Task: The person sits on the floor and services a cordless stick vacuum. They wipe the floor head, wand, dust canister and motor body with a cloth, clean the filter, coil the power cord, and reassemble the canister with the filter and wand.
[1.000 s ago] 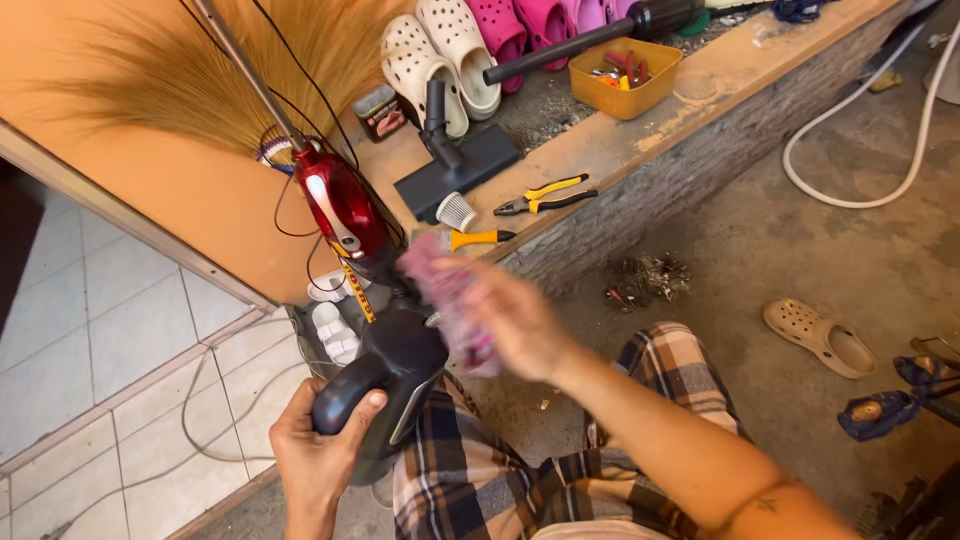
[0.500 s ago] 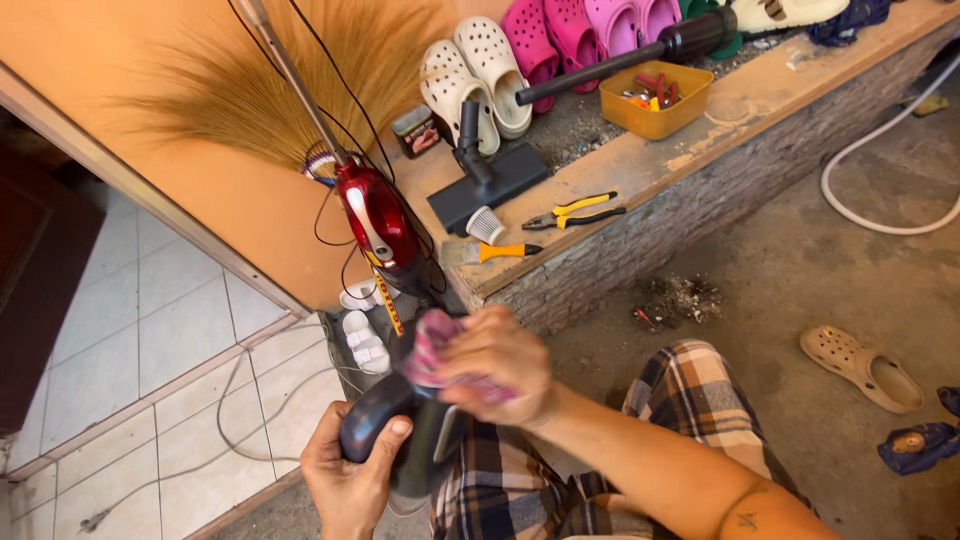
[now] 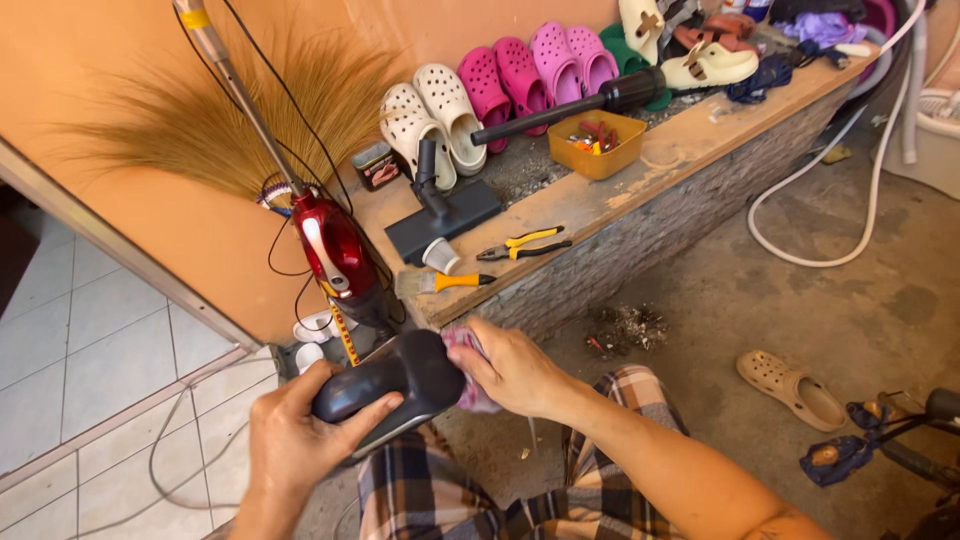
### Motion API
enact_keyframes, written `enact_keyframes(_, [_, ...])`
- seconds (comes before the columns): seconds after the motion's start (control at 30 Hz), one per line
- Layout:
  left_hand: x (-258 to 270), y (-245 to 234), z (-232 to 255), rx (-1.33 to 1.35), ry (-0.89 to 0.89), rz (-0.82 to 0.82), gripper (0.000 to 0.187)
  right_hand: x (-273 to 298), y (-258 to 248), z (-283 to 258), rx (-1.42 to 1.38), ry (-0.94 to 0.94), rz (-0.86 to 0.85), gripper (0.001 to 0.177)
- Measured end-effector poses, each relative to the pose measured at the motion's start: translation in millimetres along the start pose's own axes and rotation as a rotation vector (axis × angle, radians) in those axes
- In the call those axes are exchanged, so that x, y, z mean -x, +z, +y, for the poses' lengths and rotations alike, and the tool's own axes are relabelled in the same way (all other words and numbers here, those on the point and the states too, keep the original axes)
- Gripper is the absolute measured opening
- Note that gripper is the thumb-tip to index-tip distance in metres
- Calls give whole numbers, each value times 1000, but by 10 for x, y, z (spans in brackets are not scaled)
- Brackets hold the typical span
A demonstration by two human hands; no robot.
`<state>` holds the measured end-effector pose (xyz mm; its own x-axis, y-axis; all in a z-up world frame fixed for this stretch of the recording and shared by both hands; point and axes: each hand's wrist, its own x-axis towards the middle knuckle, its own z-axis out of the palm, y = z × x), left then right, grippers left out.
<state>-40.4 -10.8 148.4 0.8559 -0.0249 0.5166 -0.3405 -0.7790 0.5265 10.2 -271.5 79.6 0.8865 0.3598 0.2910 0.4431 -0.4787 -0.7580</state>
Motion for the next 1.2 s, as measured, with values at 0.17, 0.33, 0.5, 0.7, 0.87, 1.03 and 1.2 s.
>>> enact_keyframes(0.17, [-568, -250, -243, -79, 328, -47, 44, 218, -488, 566, -264, -27, -252, 27])
enact_keyframes(0.33, [-1248, -40, -292, -302, 434, -152, 57, 289, -377, 887, -531, 282, -343, 28])
enact_keyframes(0.5, [-2245, 1039, -42, -479, 1045, -768, 59, 205, 381, 814, -781, -72, -306, 37])
enact_keyframes(0.7, [-3122, 2474, 226, -561, 1441, -791, 44, -373, 788, 1407, -762, 188, 226, 35])
enact_keyframes(0.87, [-3415, 3303, 156, -706, 1615, -774, 23, -333, 1011, 2120, -751, 323, 305, 37])
enact_keyframes(1.03, [-3625, 3733, -7, -653, 1673, -827, 24, -347, 1221, 2550, -931, 456, 318, 36])
enact_keyframes(1.2, [-3704, 3834, -253, -598, 1745, -763, 17, -342, 1410, 2639, -958, 413, 347, 38])
